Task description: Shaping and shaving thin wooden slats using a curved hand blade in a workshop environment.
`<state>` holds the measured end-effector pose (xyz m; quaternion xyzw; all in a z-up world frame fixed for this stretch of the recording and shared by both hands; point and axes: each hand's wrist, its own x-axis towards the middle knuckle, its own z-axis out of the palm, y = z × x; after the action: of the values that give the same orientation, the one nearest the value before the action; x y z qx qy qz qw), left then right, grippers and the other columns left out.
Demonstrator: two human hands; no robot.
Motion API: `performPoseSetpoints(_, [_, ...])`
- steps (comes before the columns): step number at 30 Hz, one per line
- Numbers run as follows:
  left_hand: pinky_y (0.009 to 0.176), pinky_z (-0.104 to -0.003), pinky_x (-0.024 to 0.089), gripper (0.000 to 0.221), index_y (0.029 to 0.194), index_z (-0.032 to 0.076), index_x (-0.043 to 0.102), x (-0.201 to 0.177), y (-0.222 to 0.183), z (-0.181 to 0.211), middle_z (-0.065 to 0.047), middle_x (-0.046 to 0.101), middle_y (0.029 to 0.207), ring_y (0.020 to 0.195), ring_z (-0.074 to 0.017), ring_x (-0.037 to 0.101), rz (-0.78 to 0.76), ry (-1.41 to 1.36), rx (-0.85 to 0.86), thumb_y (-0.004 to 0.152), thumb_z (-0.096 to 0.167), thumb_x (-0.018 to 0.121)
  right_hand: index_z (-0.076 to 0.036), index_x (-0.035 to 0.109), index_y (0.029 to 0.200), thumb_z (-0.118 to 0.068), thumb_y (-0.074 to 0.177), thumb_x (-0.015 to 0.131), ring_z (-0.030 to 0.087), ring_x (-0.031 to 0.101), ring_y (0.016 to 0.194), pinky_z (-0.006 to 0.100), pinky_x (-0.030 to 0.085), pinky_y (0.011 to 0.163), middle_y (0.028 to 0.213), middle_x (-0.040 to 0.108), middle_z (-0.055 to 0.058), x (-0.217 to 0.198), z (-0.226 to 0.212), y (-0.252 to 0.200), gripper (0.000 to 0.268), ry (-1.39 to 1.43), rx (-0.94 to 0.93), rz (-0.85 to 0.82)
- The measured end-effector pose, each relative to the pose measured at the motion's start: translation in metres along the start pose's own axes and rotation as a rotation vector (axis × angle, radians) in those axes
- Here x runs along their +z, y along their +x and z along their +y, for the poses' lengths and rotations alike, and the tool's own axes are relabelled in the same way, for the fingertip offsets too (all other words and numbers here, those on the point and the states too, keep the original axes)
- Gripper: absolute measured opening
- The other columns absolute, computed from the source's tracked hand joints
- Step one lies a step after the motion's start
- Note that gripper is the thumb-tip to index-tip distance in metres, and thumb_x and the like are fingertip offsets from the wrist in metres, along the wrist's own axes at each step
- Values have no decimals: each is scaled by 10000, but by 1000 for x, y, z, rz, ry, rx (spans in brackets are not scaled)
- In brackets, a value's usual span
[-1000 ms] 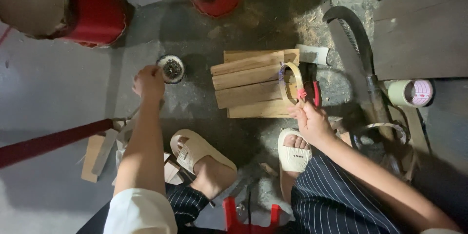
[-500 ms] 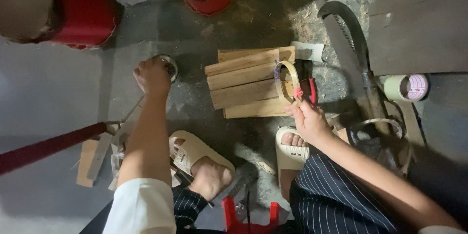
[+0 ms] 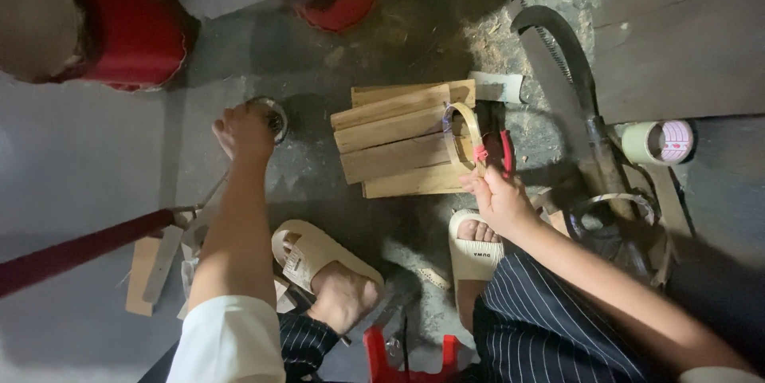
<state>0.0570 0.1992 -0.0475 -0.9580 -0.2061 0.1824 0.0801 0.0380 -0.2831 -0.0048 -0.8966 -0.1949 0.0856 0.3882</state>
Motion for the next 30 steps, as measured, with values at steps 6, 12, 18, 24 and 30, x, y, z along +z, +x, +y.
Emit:
performPoseSetpoints(6, [837, -420, 468, 235, 1137, 168, 795, -14, 0, -1, -101, 738, 1104, 1026, -293, 663, -33, -160, -28, 1017, 245, 608, -31, 687, 988, -121, 991, 582, 397, 731, 774, 452, 585, 630, 823, 768, 151, -3, -5, 4, 138, 51, -7, 14])
performPoseSetpoints(12, [629, -363, 583, 261, 1206, -21, 643, -23, -14, -17, -201, 697, 1044, 928, -272, 673, -23, -1260, -137, 1052, 188, 617, -39, 684, 979, -119, 991, 577, 349, 750, 766, 418, 598, 654, 845, 787, 106, -2, 4, -1, 134, 61, -16, 6])
performPoseSetpoints(18, [788, -253, 457, 237, 1231, 57, 663, -84, -99, 56, 0, 607, 958, 879, -91, 544, -144, -1712, -27, 1009, 70, 580, -54, 669, 887, -122, 986, 593, 337, 752, 747, 409, 592, 628, 825, 790, 93, -2, 5, 0, 142, 92, 6, 11])
performPoseSetpoints(24, [779, -337, 516, 192, 1089, 15, 725, -77, -151, 127, -80, 662, 883, 820, -155, 606, -223, -1723, 123, 923, 107, 752, -21, 644, 938, -137, 1001, 600, 365, 745, 797, 424, 598, 657, 813, 752, 178, -3, -11, 2, 139, 4, -22, 36])
performPoseSetpoints(30, [766, -364, 582, 122, 1020, 133, 732, -31, -149, 197, -83, 761, 873, 852, -250, 749, -127, -1364, 336, 902, 132, 761, -55, 611, 884, -157, 1034, 542, 262, 774, 763, 362, 611, 654, 821, 793, 77, -10, -17, 4, 195, 112, 12, 9])
